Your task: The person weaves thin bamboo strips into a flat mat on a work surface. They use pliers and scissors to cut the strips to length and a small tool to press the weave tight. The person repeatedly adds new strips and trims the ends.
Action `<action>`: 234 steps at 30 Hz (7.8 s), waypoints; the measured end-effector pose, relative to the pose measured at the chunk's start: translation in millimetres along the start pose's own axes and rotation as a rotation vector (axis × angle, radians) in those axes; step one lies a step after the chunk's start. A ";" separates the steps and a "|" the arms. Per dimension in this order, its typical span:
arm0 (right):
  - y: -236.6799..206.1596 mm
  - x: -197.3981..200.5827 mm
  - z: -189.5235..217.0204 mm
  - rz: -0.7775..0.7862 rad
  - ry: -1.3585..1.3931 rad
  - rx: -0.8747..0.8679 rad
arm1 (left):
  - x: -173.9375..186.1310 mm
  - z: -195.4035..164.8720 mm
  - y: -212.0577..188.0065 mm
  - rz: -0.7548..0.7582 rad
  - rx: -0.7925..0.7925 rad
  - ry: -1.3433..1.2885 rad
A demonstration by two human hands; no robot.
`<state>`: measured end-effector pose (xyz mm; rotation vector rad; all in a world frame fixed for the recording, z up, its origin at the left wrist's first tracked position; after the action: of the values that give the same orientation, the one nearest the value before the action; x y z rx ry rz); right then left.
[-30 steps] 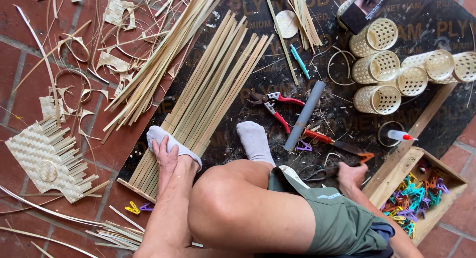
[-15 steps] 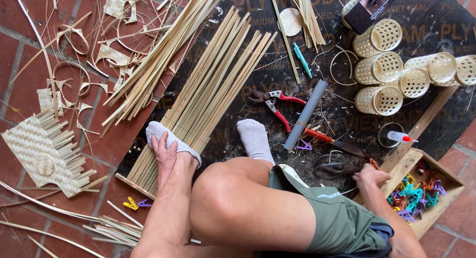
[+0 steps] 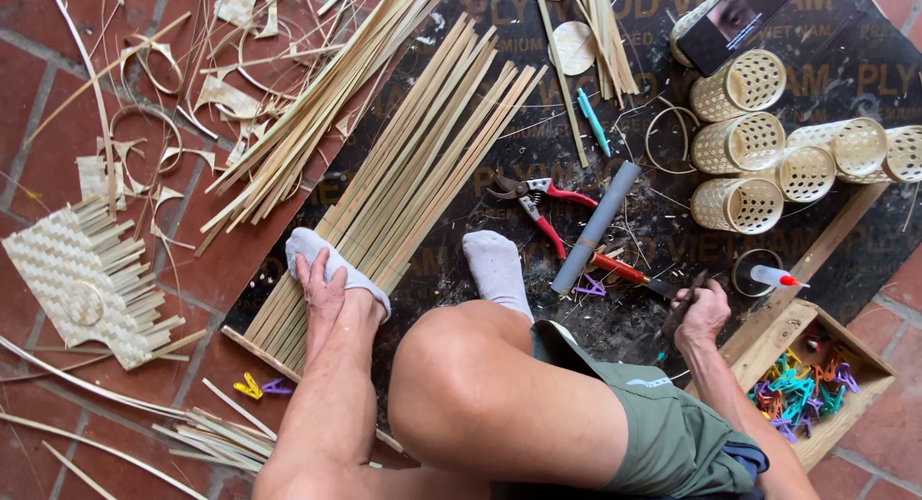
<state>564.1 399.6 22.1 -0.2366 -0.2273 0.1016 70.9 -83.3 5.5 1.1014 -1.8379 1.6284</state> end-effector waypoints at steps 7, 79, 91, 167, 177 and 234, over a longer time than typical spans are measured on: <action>-40.2 -160.3 85.1 0.629 -0.113 0.156 | 35.4 -21.6 10.2 -0.080 -0.100 -0.023; -226.8 -375.9 -2.4 1.675 -0.474 -0.252 | -30.7 -179.9 104.3 0.821 -0.236 -0.162; -216.4 -366.7 -7.8 1.715 -0.425 -0.190 | -32.0 -163.4 104.0 0.851 -0.179 -0.265; -249.8 -390.6 -14.2 1.665 -0.780 0.329 | -20.1 -176.4 76.0 0.752 -0.471 -0.239; -233.6 -395.0 -31.2 1.657 -0.806 0.544 | -32.5 -174.0 95.9 0.739 -0.489 -0.377; -229.7 -395.1 -32.0 1.792 -0.893 0.658 | -39.6 -160.5 82.1 1.082 -0.294 -0.769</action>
<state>205.3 120.5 -35.6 0.3584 -0.7899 2.0543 1.0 80.8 -42.0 0.6171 -3.4605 1.3331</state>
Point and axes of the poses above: each hand's wrist, its own y-axis towards the middle knuckle, its own x-axis out of the back of the hand, z = x × y, the point moved 6 cm from there along y, towards the middle knuckle, and after that the axes turned 15 degrees about x, right-handed, at the moved point
